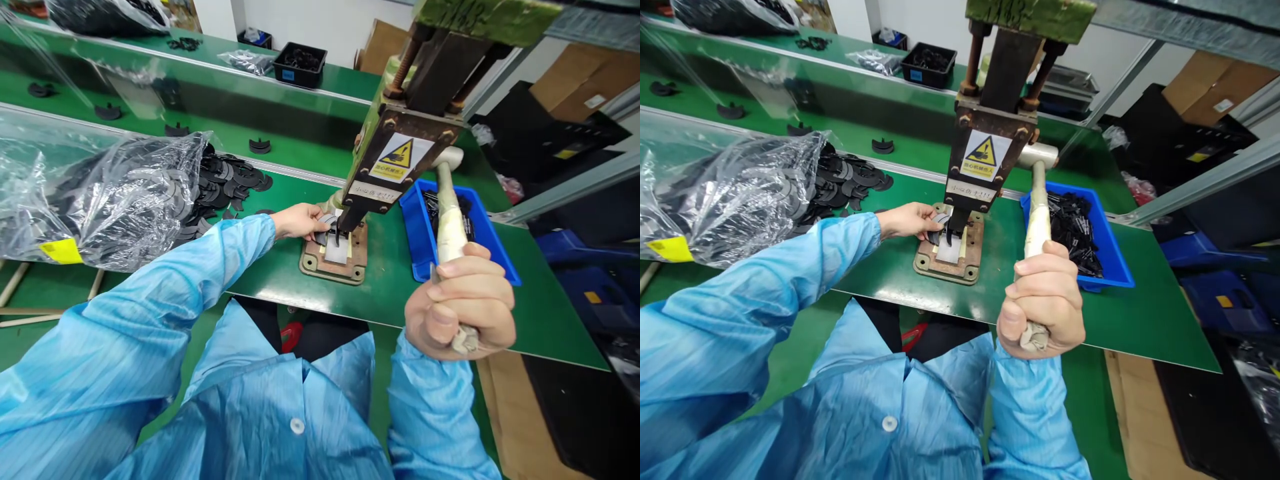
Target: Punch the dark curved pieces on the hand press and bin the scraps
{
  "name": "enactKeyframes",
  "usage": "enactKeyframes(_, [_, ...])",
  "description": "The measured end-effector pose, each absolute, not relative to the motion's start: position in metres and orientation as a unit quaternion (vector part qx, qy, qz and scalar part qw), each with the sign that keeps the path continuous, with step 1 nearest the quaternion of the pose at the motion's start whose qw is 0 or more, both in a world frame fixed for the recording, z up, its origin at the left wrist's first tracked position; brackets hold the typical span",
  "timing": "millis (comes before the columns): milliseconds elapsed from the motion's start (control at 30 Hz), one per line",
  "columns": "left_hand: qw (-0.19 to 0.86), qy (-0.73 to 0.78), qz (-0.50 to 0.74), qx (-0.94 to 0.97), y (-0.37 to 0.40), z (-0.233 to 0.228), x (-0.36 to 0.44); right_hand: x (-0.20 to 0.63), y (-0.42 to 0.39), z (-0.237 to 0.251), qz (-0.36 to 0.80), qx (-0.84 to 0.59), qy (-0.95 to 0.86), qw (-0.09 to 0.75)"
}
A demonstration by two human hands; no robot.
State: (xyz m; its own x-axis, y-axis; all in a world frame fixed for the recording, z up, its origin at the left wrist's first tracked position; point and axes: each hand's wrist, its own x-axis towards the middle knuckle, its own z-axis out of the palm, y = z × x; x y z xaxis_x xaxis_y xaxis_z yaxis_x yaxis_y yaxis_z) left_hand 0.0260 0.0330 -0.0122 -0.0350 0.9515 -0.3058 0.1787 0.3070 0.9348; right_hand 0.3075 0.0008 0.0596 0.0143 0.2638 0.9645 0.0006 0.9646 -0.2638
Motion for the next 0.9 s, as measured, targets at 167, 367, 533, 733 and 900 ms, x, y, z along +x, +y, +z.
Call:
enactKeyframes(167, [0.554, 0.631, 0.339, 0.424, 0.036, -0.006, 0.026, 0.307, 0.001, 0.059, 0.088, -0.092, -0.691, 0.712])
enactKeyframes(367, [0.613, 0.630, 0.332, 0.341, 0.031, 0.007, 0.031, 0.299, 0.007, 0.066, 0.082, -0.073, -0.673, 0.731])
enactKeyframes(533, [0.610, 0.619, 0.372, 0.326, 0.023, -0.002, 0.036, 0.287, 0.026, 0.127, 0.103, 0.001, -0.622, 0.776])
enactKeyframes(733, [0.580, 0.574, 0.454, 0.357, -0.018, 0.000, 0.036, 0.300, 0.039, 0.137, 0.164, -0.155, -0.660, 0.717])
enactKeyframes(900, [0.577, 0.503, 0.489, 0.417, -0.076, 0.029, 0.040, 0.292, 0.013, 0.031, 0.328, -0.240, -0.731, 0.548])
